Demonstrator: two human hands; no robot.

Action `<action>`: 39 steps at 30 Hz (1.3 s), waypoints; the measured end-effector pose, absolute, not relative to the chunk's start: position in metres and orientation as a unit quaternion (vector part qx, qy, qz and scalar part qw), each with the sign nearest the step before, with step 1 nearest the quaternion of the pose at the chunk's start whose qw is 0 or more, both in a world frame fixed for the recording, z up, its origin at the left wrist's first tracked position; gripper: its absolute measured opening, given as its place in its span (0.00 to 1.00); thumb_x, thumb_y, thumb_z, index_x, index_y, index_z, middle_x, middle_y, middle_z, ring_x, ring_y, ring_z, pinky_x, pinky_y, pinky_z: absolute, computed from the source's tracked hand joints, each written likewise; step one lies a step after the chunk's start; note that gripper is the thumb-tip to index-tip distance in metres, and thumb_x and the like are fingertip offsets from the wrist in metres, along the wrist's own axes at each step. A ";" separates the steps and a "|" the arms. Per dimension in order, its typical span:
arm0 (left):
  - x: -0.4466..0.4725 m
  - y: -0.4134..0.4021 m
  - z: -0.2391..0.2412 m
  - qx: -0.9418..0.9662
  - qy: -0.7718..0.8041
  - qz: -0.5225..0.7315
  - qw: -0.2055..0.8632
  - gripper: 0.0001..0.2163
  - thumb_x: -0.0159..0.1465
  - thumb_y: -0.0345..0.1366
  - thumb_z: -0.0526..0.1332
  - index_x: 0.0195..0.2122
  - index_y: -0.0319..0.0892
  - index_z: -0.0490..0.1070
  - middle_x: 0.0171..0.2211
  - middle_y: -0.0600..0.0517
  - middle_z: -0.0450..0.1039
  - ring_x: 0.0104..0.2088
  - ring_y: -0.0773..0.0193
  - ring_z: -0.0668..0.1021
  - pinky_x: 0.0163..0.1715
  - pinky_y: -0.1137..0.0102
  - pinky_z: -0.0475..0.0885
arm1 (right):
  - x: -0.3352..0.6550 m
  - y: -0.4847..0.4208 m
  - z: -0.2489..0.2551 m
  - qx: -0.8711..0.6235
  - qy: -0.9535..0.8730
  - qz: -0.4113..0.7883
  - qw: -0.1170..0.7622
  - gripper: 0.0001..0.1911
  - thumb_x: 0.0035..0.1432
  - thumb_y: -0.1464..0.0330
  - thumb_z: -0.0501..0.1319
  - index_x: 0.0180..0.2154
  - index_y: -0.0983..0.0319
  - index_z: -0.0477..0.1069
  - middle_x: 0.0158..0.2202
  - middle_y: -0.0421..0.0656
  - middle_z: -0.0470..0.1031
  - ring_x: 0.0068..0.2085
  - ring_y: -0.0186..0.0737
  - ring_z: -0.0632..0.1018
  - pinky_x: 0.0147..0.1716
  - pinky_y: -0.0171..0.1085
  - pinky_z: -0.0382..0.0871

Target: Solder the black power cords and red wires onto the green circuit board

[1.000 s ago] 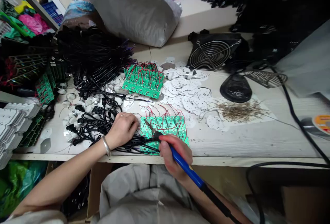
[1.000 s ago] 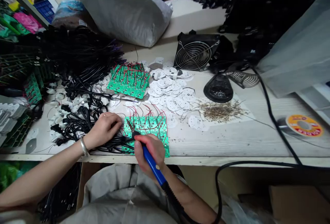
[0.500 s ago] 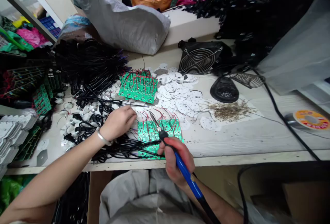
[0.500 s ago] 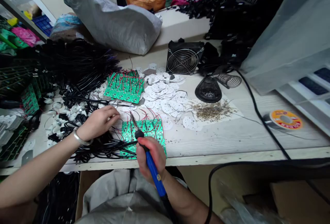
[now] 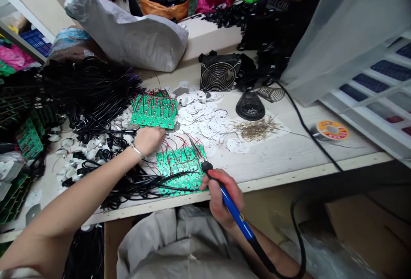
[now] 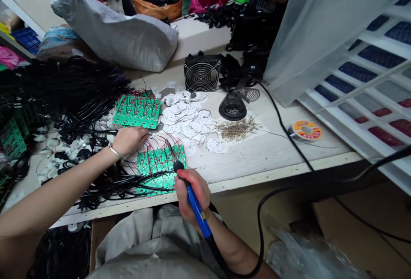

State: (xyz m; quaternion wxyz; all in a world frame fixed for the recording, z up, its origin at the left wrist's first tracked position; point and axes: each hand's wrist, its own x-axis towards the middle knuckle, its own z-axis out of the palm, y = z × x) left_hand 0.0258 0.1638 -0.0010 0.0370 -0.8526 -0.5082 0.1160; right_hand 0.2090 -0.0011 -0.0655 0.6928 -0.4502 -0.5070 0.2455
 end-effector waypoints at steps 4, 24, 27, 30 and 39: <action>0.025 0.162 0.002 -0.852 -0.514 0.094 0.029 0.15 0.65 0.36 0.48 0.35 0.38 0.73 0.36 0.39 0.76 0.35 0.50 0.79 0.34 0.62 0.70 | 0.210 -0.001 -0.069 -0.447 -0.516 0.245 0.688 0.12 0.60 0.74 0.56 0.46 0.58 0.68 0.31 0.40 0.73 0.28 0.35 0.77 0.29 0.38 0.74; 0.025 0.081 0.023 -0.908 -0.378 0.008 -0.183 0.10 0.68 0.35 0.48 0.36 0.41 0.68 0.37 0.49 0.74 0.42 0.61 0.73 0.47 0.62 0.58 | 0.215 -0.003 -0.064 -0.416 -0.534 0.235 0.698 0.12 0.60 0.73 0.56 0.46 0.58 0.69 0.29 0.40 0.73 0.28 0.35 0.76 0.31 0.40 0.74; 0.021 0.082 0.024 -0.894 -0.418 0.035 -0.155 0.11 0.67 0.36 0.48 0.35 0.41 0.68 0.35 0.49 0.74 0.40 0.60 0.73 0.46 0.61 0.58 | 0.215 -0.004 -0.066 -0.424 -0.532 0.232 0.695 0.12 0.60 0.73 0.56 0.46 0.58 0.69 0.29 0.40 0.73 0.29 0.36 0.77 0.32 0.41 0.74; 0.016 0.083 0.025 -0.873 -0.467 0.042 -0.133 0.12 0.67 0.37 0.47 0.33 0.41 0.67 0.32 0.48 0.73 0.37 0.60 0.73 0.44 0.61 0.59 | 0.214 -0.004 -0.065 -0.421 -0.533 0.237 0.695 0.12 0.60 0.73 0.56 0.46 0.58 0.69 0.28 0.40 0.73 0.29 0.37 0.77 0.32 0.41 0.75; 0.011 0.083 0.018 -0.823 -0.546 0.020 -0.155 0.10 0.63 0.36 0.50 0.29 0.41 0.69 0.27 0.51 0.73 0.32 0.61 0.73 0.42 0.63 0.60 | 0.209 -0.001 -0.061 -0.438 -0.556 0.250 0.661 0.07 0.61 0.69 0.56 0.40 0.58 0.70 0.25 0.39 0.74 0.28 0.38 0.77 0.32 0.42 0.75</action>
